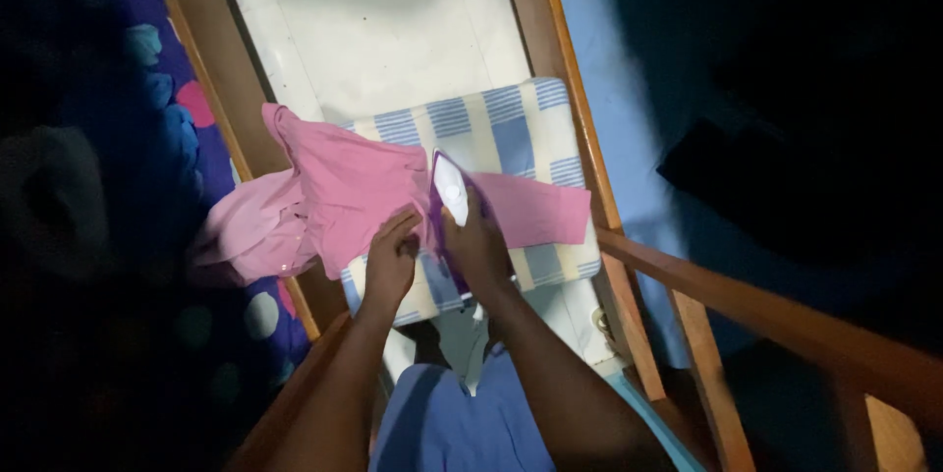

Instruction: Ironing a pink long-sleeved shirt on a small padded stool used as an ironing board.

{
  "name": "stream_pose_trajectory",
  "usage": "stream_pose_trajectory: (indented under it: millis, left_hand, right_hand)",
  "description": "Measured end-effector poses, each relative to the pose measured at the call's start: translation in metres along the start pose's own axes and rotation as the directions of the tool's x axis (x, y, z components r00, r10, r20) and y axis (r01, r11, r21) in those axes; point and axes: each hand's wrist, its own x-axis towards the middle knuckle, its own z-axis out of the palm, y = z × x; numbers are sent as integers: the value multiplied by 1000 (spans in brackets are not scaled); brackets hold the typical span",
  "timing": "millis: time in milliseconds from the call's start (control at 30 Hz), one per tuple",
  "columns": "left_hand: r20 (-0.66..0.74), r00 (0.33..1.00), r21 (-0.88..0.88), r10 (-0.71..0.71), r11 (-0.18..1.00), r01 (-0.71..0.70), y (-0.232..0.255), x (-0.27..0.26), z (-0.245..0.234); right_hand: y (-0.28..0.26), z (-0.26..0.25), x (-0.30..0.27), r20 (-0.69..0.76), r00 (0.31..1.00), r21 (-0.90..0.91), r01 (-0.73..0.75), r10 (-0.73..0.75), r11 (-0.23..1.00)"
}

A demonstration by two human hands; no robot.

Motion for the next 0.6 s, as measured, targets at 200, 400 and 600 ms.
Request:
stream_pose_trajectory:
  millis: [200,400,600]
  left_hand:
    - [28,998,-31,-63,997,64,12,2,-3]
    - [51,986,-384,-159,908,166,-48,16,27]
    - [35,986,-450,-164,878,162,-43,22,22]
  right_hand:
    - [-25,-13,26,131,986,40,-106,100,994]
    - [-17,-16,9,59,998,93,16,-22,996]
    - [7,-15,-37,103,993,10,-66,64,998]
